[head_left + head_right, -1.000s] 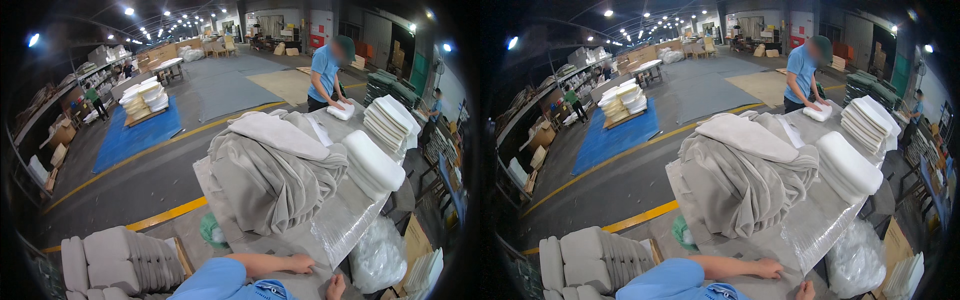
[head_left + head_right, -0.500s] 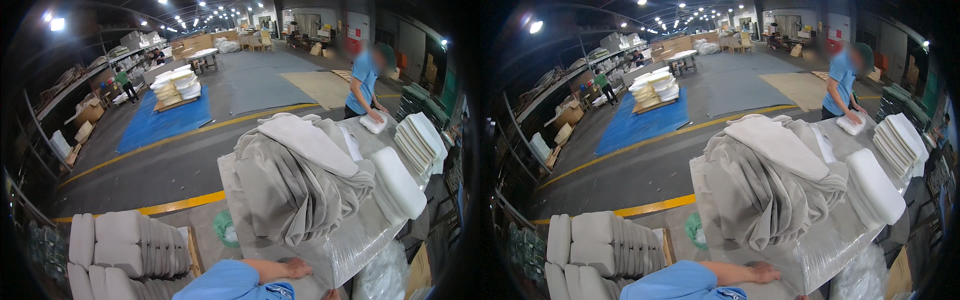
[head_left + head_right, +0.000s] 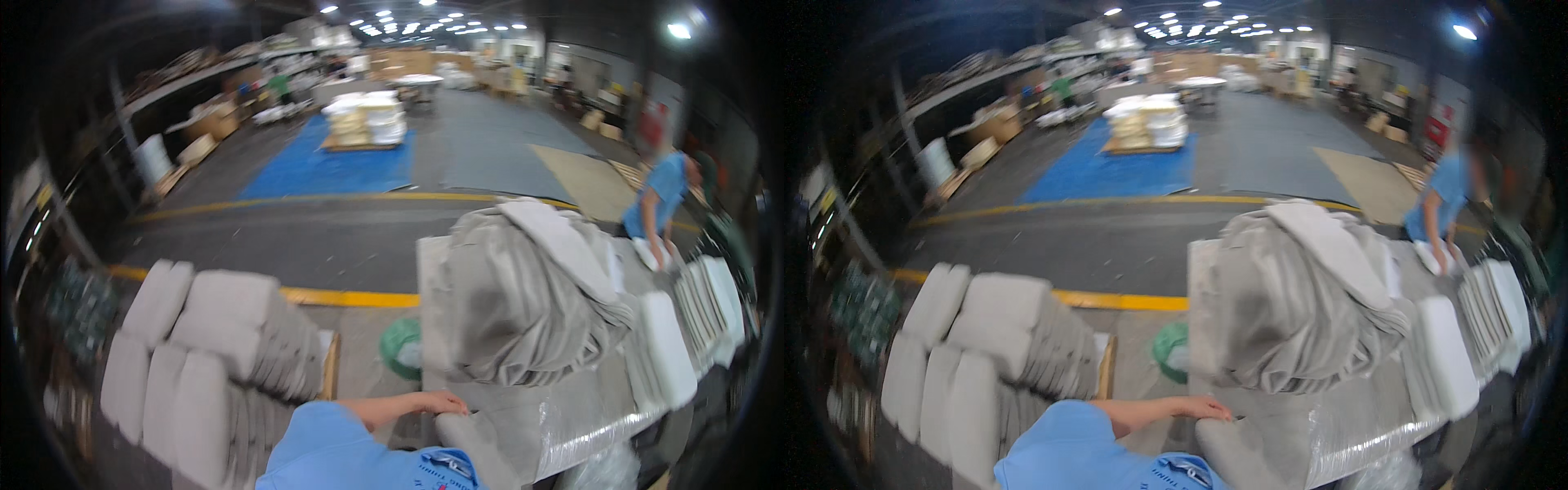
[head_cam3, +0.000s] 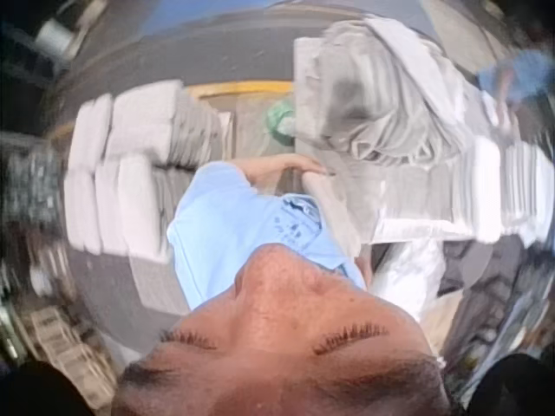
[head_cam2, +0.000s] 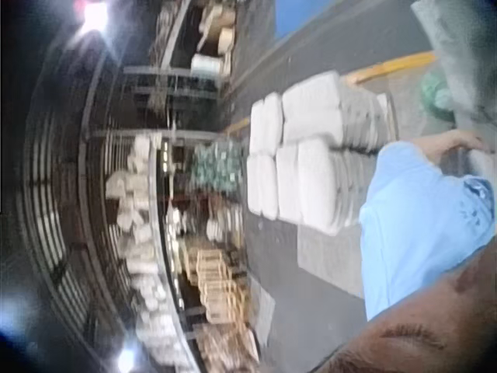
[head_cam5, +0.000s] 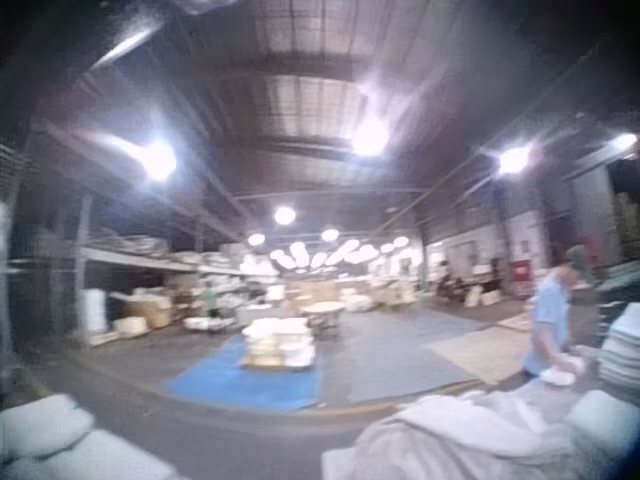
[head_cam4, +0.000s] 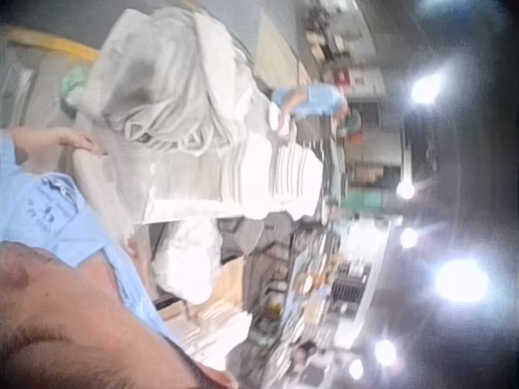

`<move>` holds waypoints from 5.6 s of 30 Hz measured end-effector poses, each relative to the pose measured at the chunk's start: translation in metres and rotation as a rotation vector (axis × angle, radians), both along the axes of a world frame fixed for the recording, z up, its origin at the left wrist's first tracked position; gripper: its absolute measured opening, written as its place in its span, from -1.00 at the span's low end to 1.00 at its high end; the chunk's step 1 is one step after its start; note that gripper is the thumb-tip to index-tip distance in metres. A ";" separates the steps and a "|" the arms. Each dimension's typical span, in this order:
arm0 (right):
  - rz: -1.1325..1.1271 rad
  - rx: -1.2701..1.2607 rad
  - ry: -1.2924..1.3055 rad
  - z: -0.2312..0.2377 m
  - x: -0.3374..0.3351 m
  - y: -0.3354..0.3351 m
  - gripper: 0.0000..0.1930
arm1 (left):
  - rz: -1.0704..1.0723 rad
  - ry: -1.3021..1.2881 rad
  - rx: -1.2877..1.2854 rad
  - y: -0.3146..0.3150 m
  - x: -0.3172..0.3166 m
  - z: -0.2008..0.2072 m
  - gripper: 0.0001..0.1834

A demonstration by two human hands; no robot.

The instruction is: The person inserts white foam cushions into gray fabric covers at a work table in a factory. They repeatedly pick up a foam piece, pull open a cover, insert the foam, and adjust the cover to fit before stacking the finished cushion.

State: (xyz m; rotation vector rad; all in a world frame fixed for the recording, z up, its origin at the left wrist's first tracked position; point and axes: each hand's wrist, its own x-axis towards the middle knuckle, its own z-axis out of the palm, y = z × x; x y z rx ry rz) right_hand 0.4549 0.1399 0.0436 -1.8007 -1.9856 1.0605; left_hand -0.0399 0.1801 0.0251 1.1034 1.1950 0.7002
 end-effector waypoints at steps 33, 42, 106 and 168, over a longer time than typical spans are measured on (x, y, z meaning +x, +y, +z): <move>0.931 0.393 0.035 0.167 -0.345 0.036 -0.52 | 1.366 0.102 -0.121 -0.387 -0.027 0.027 -0.50; 1.491 0.644 0.183 0.277 -0.668 -0.057 -0.36 | 1.521 1.113 0.212 -0.501 -0.179 0.098 -0.66; 0.934 -1.339 0.249 0.000 -1.004 -0.344 -0.58 | 1.793 1.158 -0.696 -0.627 -0.387 0.094 -0.19; -0.042 -0.242 0.484 -0.016 -0.210 -0.053 -0.75 | -0.372 -0.909 1.261 -0.101 0.086 0.350 -0.80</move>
